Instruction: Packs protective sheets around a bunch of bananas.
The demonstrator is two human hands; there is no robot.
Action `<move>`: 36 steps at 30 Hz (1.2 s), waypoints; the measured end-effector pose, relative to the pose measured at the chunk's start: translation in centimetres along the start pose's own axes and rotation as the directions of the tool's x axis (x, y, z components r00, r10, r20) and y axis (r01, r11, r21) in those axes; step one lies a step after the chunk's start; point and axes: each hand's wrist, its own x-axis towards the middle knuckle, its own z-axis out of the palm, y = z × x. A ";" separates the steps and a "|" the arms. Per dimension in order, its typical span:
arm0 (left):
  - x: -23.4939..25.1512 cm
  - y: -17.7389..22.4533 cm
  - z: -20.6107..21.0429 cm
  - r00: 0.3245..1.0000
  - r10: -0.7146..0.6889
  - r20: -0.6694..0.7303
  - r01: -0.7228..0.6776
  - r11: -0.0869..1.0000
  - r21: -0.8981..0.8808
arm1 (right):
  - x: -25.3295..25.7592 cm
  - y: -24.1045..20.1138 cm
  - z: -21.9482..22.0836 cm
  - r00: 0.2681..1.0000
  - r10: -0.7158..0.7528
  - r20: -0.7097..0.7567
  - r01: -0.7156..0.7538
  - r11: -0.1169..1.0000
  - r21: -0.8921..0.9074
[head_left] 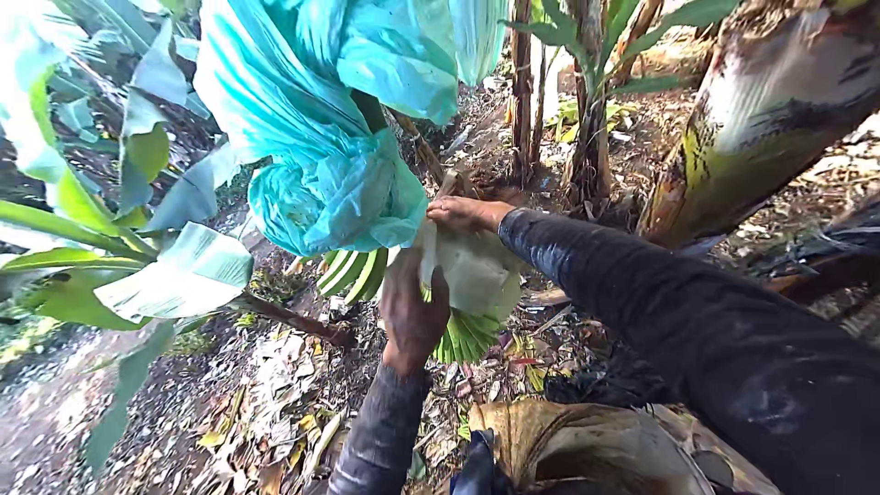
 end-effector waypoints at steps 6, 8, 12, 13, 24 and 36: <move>8.2 -2.5 -4.2 0.967 -0.104 -0.233 0.137 0.982 0.128 | 0.0 -0.5 3.7 1.000 0.029 -0.010 -0.030 0.999 -0.034; 11.8 -3.4 -5.1 0.974 -0.096 -0.207 0.115 0.990 0.081 | -0.7 -1.3 4.2 0.996 0.070 0.050 -0.068 0.996 -0.050; 19.3 -4.7 -9.6 0.900 -0.171 -0.401 0.169 0.985 -0.040 | -2.0 -3.4 4.3 0.986 0.102 0.134 -0.073 0.976 -0.204; 21.2 -5.0 -11.0 0.857 -0.173 -0.486 0.134 0.984 -0.114 | -2.4 -3.8 4.3 0.986 0.103 0.132 -0.075 0.976 -0.203; 37.3 7.0 -23.9 0.727 -0.149 -0.670 -0.166 0.909 -0.383 | -3.4 -4.1 4.9 0.973 0.208 0.099 -0.198 0.975 -0.099; 47.7 16.6 -11.8 0.799 0.329 0.504 -0.537 0.768 0.349 | -2.0 -0.7 4.6 0.995 0.094 0.043 -0.091 0.995 -0.050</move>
